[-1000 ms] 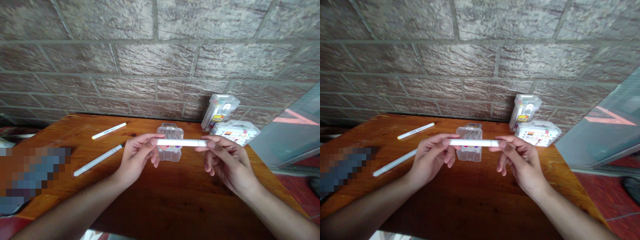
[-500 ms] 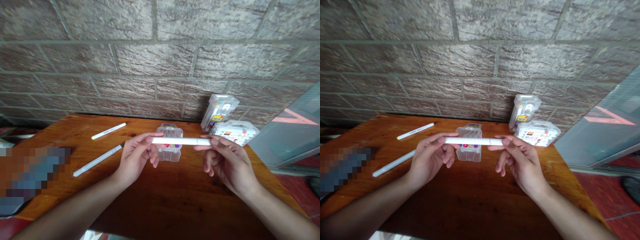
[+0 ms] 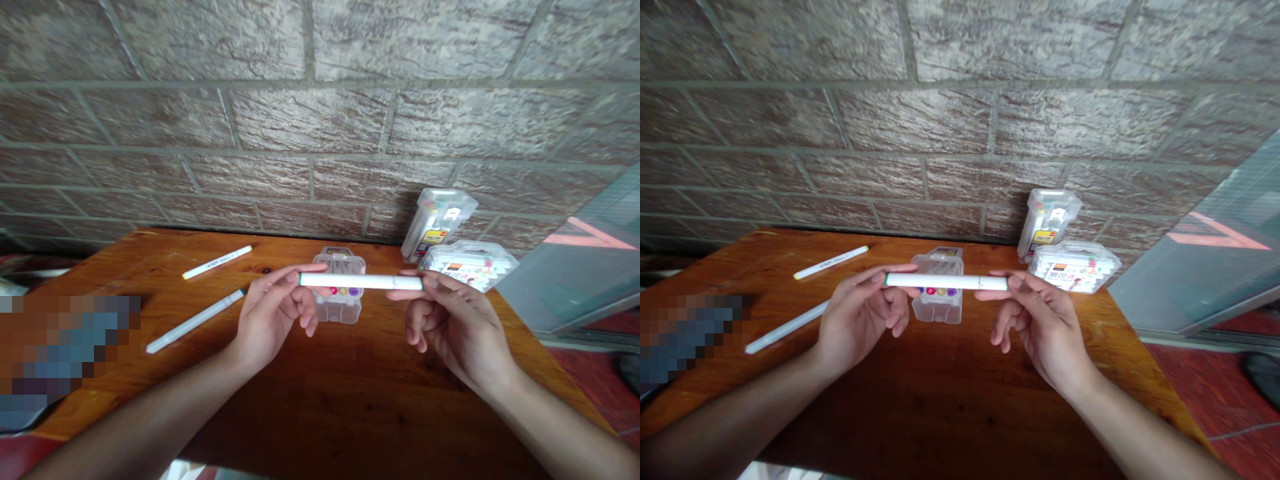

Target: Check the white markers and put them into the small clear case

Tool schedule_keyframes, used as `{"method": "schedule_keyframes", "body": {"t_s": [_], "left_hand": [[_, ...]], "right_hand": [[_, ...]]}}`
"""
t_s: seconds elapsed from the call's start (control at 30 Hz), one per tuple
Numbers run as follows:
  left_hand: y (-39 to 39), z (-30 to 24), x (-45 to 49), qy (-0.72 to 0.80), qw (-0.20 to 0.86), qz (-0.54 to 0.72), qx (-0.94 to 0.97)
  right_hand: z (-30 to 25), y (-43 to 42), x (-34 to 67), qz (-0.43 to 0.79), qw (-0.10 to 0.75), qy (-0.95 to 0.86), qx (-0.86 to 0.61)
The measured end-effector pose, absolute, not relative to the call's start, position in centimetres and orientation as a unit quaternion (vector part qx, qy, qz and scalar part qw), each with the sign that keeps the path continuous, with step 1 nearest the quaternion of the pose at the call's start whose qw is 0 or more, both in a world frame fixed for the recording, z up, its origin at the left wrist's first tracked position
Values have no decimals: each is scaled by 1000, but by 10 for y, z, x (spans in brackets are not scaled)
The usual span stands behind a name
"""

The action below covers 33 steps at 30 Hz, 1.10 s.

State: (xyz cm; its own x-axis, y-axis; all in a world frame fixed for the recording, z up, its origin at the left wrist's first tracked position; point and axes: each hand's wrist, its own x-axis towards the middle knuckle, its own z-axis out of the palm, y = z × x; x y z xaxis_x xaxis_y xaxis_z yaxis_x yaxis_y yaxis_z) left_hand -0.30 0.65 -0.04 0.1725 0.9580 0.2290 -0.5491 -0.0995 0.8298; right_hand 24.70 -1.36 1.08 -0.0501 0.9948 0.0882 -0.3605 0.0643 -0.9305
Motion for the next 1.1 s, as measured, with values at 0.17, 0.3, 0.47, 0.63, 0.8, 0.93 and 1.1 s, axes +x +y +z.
{"method": "schedule_keyframes", "body": {"t_s": [0.17,0.3,0.47,0.63,0.8,0.93,1.1], "left_hand": [[6,0,-4,218,640,595,434],[6,0,-5,207,644,593,438],[6,-1,-6,200,641,593,444],[6,-2,-6,203,634,598,447],[7,-3,-4,212,621,604,452],[9,-6,-3,235,598,603,473],[9,-10,-2,268,563,593,509]], "right_hand": [[11,-13,248,592,584,-431,-350],[11,-13,248,594,583,-433,-345],[9,-13,247,594,584,-437,-339],[8,-14,247,580,587,-454,-335],[5,-13,247,555,587,-485,-336],[2,-13,246,525,587,-511,-344],[1,-12,247,496,587,-527,-363]]}}
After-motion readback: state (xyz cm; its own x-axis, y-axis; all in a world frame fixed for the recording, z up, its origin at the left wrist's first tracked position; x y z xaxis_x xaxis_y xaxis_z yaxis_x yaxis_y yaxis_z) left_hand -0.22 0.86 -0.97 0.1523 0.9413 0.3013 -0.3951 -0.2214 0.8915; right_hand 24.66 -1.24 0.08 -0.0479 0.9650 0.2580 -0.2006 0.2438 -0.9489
